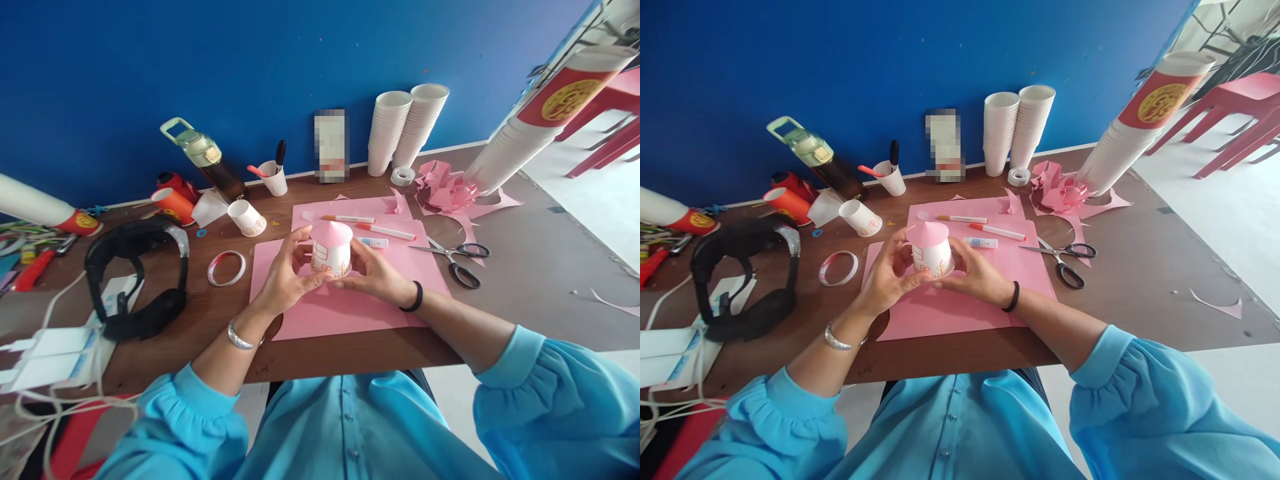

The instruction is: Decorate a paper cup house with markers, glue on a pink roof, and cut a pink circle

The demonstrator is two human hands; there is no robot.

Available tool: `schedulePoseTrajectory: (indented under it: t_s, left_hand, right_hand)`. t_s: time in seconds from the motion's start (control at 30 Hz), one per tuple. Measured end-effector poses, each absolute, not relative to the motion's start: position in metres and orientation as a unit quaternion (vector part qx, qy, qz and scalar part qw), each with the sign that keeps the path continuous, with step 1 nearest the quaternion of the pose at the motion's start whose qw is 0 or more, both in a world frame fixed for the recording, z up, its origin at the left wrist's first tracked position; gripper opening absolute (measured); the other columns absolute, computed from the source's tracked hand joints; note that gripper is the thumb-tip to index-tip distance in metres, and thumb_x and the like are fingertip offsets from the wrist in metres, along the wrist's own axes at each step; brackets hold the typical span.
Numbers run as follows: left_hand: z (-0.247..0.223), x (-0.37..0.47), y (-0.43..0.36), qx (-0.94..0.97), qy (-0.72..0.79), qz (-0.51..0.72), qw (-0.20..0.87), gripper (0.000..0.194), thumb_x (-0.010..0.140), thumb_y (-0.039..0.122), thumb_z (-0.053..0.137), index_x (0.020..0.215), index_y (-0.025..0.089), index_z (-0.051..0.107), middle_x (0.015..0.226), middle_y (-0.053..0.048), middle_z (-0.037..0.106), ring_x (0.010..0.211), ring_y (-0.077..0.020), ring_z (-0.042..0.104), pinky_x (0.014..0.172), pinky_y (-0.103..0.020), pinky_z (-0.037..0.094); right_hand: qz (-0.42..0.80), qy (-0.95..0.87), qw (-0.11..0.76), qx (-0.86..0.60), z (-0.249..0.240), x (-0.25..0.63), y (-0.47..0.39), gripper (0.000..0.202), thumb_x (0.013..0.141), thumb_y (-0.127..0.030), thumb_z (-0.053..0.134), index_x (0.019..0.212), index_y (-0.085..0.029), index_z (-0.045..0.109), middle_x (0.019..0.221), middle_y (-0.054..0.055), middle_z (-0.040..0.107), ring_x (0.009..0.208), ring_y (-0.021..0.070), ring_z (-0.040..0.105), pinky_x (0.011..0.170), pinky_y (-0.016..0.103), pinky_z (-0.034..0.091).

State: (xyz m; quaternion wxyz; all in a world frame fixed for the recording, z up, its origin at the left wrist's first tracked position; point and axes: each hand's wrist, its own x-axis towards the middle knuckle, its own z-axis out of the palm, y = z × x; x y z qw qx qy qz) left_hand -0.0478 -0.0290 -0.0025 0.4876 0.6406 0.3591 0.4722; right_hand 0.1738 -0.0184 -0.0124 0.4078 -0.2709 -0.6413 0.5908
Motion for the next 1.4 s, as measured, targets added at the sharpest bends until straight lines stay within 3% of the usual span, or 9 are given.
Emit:
schedulePoseTrajectory:
  t_s: [0.23, 0.33, 0.47, 0.77, 0.83, 0.9, 1.03, 1.23, 1.4]
  left_hand:
    - [0.011, -0.045, -0.033, 0.598, 0.363, 0.522, 0.488, 0.047, 0.091, 0.044, 0.076, 0.131, 0.03, 0.056, 0.131, -0.008, 0.066, 0.113, -0.0204, 0.07, 0.099, -0.039, 0.058]
    - [0.015, -0.051, -0.031, 0.575, 0.46, 0.526, 0.425, 0.031, 0.097, 0.05, 0.067, 0.107, 0.022, 0.064, 0.104, -0.006, 0.075, 0.088, -0.0171, 0.073, 0.085, -0.034, 0.059]
    - [0.013, -0.058, -0.029, 0.588, 0.51, 0.505, 0.374, 0.036, 0.097, 0.056, 0.065, 0.086, 0.021, 0.059, 0.063, 0.004, 0.06, 0.061, -0.0137, 0.062, 0.068, -0.029, 0.052]
    - [0.017, -0.057, -0.034, 0.654, 0.521, 0.437, 0.332, 0.055, 0.101, 0.061, 0.051, 0.063, 0.022, 0.056, 0.06, 0.0, 0.053, 0.06, -0.0154, 0.051, 0.066, -0.033, 0.045]
    - [0.018, -0.057, -0.033, 0.648, 0.513, 0.45, 0.34, 0.053, 0.099, 0.062, 0.056, 0.066, 0.021, 0.065, 0.071, -0.003, 0.065, 0.074, -0.0181, 0.062, 0.079, -0.036, 0.052]
    - [0.016, -0.057, -0.031, 0.631, 0.487, 0.477, 0.371, 0.038, 0.092, 0.061, 0.067, 0.09, 0.023, 0.076, 0.111, -0.006, 0.076, 0.108, -0.0238, 0.068, 0.101, -0.04, 0.052]
    - [0.012, -0.057, -0.029, 0.591, 0.423, 0.495, 0.476, 0.064, 0.092, 0.061, 0.067, 0.149, 0.037, 0.052, 0.171, -0.004, 0.037, 0.157, -0.0291, 0.037, 0.125, -0.048, 0.038]
    - [0.02, -0.055, -0.027, 0.519, 0.369, 0.495, 0.59, 0.083, 0.095, 0.084, 0.02, 0.152, 0.032, 0.053, 0.172, -0.006, 0.036, 0.161, -0.0299, 0.032, 0.12, -0.05, 0.046]
    - [0.025, -0.058, -0.024, 0.476, 0.367, 0.497, 0.626, 0.081, 0.096, 0.082, 0.026, 0.145, 0.028, 0.06, 0.167, -0.008, 0.045, 0.156, -0.0306, 0.042, 0.118, -0.051, 0.049]
  right_hand:
    - [0.609, -0.615, 0.421, -0.271, 0.0, 0.179, -0.019, 0.073, 0.077, -0.048, 0.09, 0.138, -0.022, 0.058, 0.141, 0.014, 0.065, 0.129, 0.0318, 0.063, 0.11, 0.047, 0.053]
    - [0.63, -0.59, 0.427, -0.27, 0.004, 0.18, -0.019, 0.07, 0.076, -0.046, 0.091, 0.134, -0.022, 0.06, 0.141, 0.013, 0.066, 0.13, 0.0313, 0.063, 0.109, 0.046, 0.053]
    - [0.631, -0.584, 0.431, -0.274, 0.004, 0.181, -0.019, 0.067, 0.076, -0.047, 0.091, 0.131, -0.022, 0.062, 0.14, 0.012, 0.068, 0.129, 0.0313, 0.064, 0.11, 0.047, 0.053]
    - [0.651, -0.565, 0.436, -0.259, 0.007, 0.182, -0.019, 0.065, 0.076, -0.046, 0.092, 0.129, -0.022, 0.063, 0.14, 0.012, 0.068, 0.132, 0.0321, 0.063, 0.114, 0.051, 0.051]
    - [0.652, -0.565, 0.436, -0.256, 0.008, 0.182, -0.02, 0.066, 0.076, -0.046, 0.092, 0.13, -0.022, 0.063, 0.141, 0.012, 0.067, 0.133, 0.0319, 0.063, 0.115, 0.051, 0.051]
    - [0.652, -0.567, 0.434, -0.255, 0.008, 0.182, -0.02, 0.066, 0.077, -0.047, 0.091, 0.131, -0.023, 0.063, 0.142, 0.012, 0.067, 0.134, 0.0319, 0.062, 0.114, 0.051, 0.051]
    - [0.654, -0.565, 0.428, -0.264, 0.01, 0.183, -0.02, 0.068, 0.077, -0.048, 0.091, 0.133, -0.024, 0.062, 0.141, 0.011, 0.068, 0.132, 0.0316, 0.063, 0.108, 0.049, 0.056]
    - [0.667, -0.554, 0.429, -0.252, 0.012, 0.183, -0.019, 0.068, 0.075, -0.048, 0.091, 0.132, -0.024, 0.064, 0.141, 0.01, 0.068, 0.13, 0.0312, 0.064, 0.11, 0.049, 0.055]
    - [0.703, -0.549, 0.398, -0.215, 0.008, 0.187, -0.018, 0.062, 0.076, -0.048, 0.089, 0.129, -0.024, 0.068, 0.131, 0.009, 0.074, 0.124, 0.0306, 0.068, 0.111, 0.05, 0.052]
